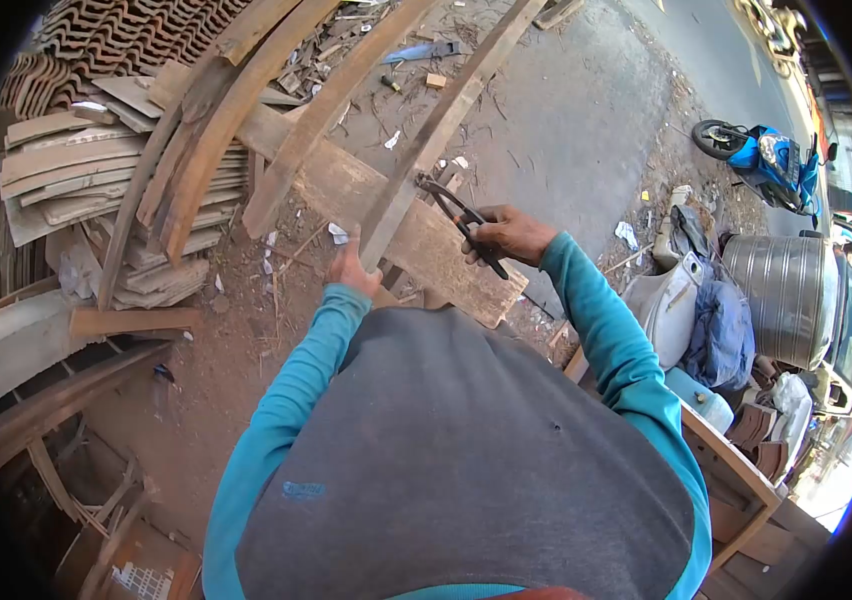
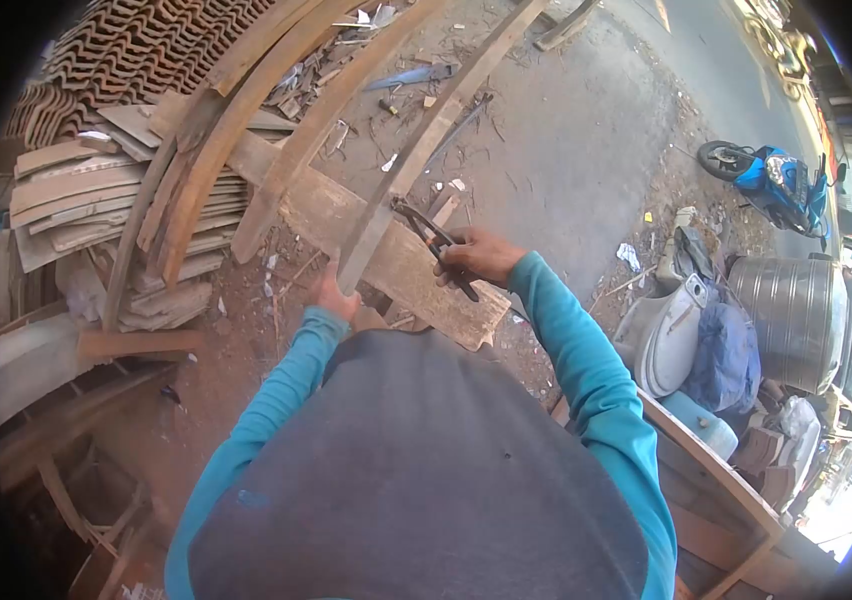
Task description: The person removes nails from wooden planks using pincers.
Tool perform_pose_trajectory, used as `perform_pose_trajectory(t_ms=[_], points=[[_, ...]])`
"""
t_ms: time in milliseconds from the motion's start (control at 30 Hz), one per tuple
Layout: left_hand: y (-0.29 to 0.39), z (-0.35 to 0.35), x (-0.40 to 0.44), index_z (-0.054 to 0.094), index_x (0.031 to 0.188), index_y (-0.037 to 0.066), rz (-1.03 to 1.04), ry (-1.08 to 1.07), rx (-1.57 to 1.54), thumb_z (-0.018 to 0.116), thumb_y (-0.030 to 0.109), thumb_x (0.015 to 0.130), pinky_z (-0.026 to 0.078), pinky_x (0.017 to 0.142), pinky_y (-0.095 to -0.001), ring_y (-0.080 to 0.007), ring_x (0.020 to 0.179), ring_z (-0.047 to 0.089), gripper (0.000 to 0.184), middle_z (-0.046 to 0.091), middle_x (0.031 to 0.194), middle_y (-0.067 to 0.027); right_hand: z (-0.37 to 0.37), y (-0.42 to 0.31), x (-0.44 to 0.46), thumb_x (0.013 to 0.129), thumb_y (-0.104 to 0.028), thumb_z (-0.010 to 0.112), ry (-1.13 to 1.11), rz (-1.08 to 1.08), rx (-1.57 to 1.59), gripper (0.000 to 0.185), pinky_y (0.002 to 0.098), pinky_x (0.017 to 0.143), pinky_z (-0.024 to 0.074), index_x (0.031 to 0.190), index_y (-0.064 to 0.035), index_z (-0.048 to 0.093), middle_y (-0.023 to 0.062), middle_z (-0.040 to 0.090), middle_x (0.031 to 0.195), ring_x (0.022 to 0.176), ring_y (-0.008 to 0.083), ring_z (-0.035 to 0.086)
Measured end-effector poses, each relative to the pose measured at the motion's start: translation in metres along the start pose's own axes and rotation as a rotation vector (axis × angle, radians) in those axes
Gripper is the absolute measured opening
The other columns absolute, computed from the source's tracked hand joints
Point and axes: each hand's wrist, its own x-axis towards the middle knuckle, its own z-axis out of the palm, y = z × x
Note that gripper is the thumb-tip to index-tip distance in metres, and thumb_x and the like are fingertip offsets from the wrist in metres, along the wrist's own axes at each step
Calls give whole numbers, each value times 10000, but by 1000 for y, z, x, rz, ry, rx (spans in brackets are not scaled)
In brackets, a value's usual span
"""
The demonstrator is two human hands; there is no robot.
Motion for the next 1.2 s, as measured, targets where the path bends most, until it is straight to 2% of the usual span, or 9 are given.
perform_pose_trajectory(t_ms=[67,367,500,533,833,900,967,1067,1200], points=[[3,-4,-1,304,1552,187,-18,-25,11,838,189,685,484,972,-510,-443,1158,575,1018,583,1264,-244,9,-11,-10,988,-99,479,34,9,-1,469,365,817,606,1440,14,425,175,672,1130,984,255,706],[18,-7,-10,258,1565,190,-34,-7,80,843,183,699,470,979,-496,-424,1175,555,1045,566,1265,-215,0,-31,-9,1017,-145,481,83,110,-115,532,417,854,610,1513,-17,337,205,662,1189,1046,302,698],[14,-4,-9,225,1576,186,0,9,67,847,184,695,463,978,-503,-426,1159,558,1079,572,1243,-215,11,-7,3,1033,-211,494,44,130,21,356,295,607,539,1334,-21,468,55,607,876,704,140,600],[17,-7,-11,212,1580,181,11,3,73,850,180,694,461,977,-506,-422,1153,560,1091,571,1240,-215,28,-7,1,1036,-239,503,127,156,105,231,261,523,430,1161,-46,524,-4,502,773,607,89,447],[19,-19,-6,223,1581,190,-3,-61,53,838,146,700,482,942,-511,-425,1110,591,1076,589,1199,-231,76,43,37,974,-231,506,407,231,39,204,328,437,416,954,-39,572,44,539,687,533,140,522],[15,-23,-1,224,1578,152,-22,-92,26,856,157,692,470,954,-513,-419,1109,591,1089,592,1198,-234,120,92,83,963,-255,552,652,-20,-187,257,367,516,477,993,-1,576,116,596,696,561,200,586],[7,-30,11,244,1574,159,-121,-267,-93,852,158,699,488,936,-503,-431,1095,613,1066,613,1196,-264,152,101,114,1001,-240,552,754,-104,22,228,315,479,429,900,-39,515,31,533,688,550,127,508],[-2,-24,10,246,1579,185,-24,-164,-129,847,156,700,500,928,-500,-453,1073,627,1065,650,1141,-276,160,72,98,1024,-259,548,685,-36,235,253,294,477,421,900,-42,516,5,509,674,547,100,487],[-2,-22,9,230,1587,201,113,-23,-159,831,133,704,510,918,-505,-465,1033,642,1070,677,1064,-269,150,97,110,1034,-283,535,744,-167,10,269,298,506,442,943,-31,554,25,531,689,557,115,519]])
